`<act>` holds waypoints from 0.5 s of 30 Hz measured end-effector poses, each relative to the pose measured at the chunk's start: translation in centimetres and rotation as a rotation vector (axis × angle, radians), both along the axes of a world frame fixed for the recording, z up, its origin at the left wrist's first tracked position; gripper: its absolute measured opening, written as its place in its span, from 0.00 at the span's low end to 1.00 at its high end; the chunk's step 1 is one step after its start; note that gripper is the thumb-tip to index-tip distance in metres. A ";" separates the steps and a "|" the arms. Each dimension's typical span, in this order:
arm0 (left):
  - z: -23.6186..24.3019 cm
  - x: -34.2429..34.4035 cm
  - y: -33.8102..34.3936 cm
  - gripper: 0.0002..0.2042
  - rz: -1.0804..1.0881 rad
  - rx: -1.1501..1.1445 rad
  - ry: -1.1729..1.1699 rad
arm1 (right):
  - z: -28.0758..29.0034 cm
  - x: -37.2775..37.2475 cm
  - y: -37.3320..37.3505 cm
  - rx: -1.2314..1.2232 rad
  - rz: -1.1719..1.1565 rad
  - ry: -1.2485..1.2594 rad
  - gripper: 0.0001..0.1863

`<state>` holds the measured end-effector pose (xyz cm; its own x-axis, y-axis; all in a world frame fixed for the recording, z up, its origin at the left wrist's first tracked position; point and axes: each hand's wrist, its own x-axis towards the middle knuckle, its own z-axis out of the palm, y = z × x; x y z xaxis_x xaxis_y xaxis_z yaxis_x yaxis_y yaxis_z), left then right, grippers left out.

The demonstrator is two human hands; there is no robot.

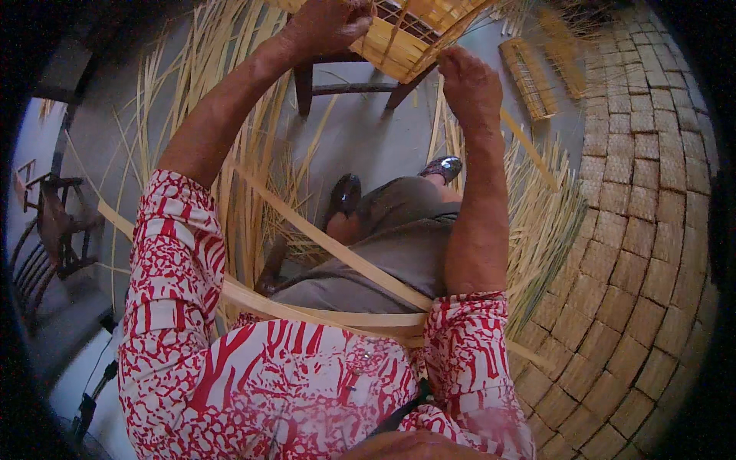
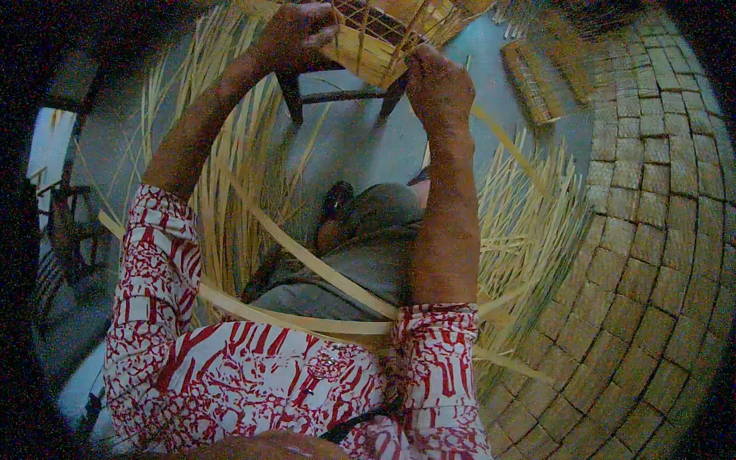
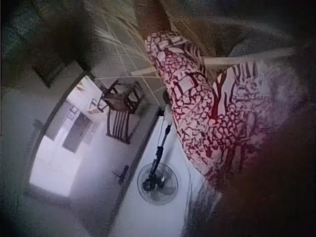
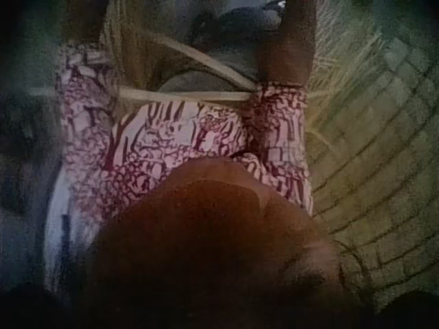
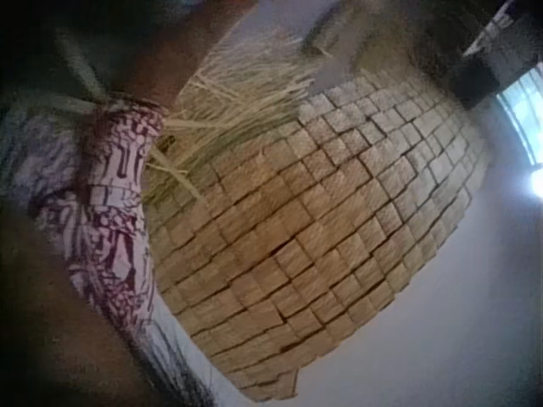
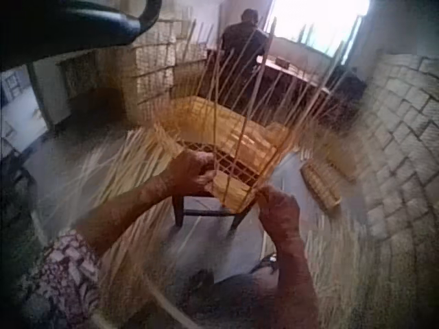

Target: The person weaves a basket by hand, interlacing thin bamboo strips into a circular frame. They repeatedly pull and tuck the strips to form a tight pattern.

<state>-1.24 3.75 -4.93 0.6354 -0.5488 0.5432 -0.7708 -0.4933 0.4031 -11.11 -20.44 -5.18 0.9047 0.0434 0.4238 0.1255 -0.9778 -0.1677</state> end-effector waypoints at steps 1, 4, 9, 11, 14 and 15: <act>-0.2 0.0 0.5 0.08 -0.002 -0.005 0.007 | -0.1 -0.3 0.3 0.058 0.019 0.034 0.09; -0.5 -0.2 1.2 0.07 -0.006 -0.044 0.012 | 0.0 -0.8 0.9 0.167 0.063 0.107 0.09; -0.8 -0.4 1.0 0.05 -0.024 -0.121 0.035 | -0.6 -0.6 0.4 0.140 0.112 0.107 0.10; -1.1 -0.8 1.4 0.06 -0.020 -0.205 -0.007 | -0.8 -0.5 0.8 0.208 0.101 0.121 0.09; -1.1 -2.7 1.0 0.07 0.042 -0.480 -0.029 | -0.9 -0.6 0.7 0.208 0.080 0.129 0.09; 0.2 -4.1 1.0 0.08 0.113 -0.562 -0.029 | -0.9 -0.5 0.8 0.196 0.083 0.128 0.09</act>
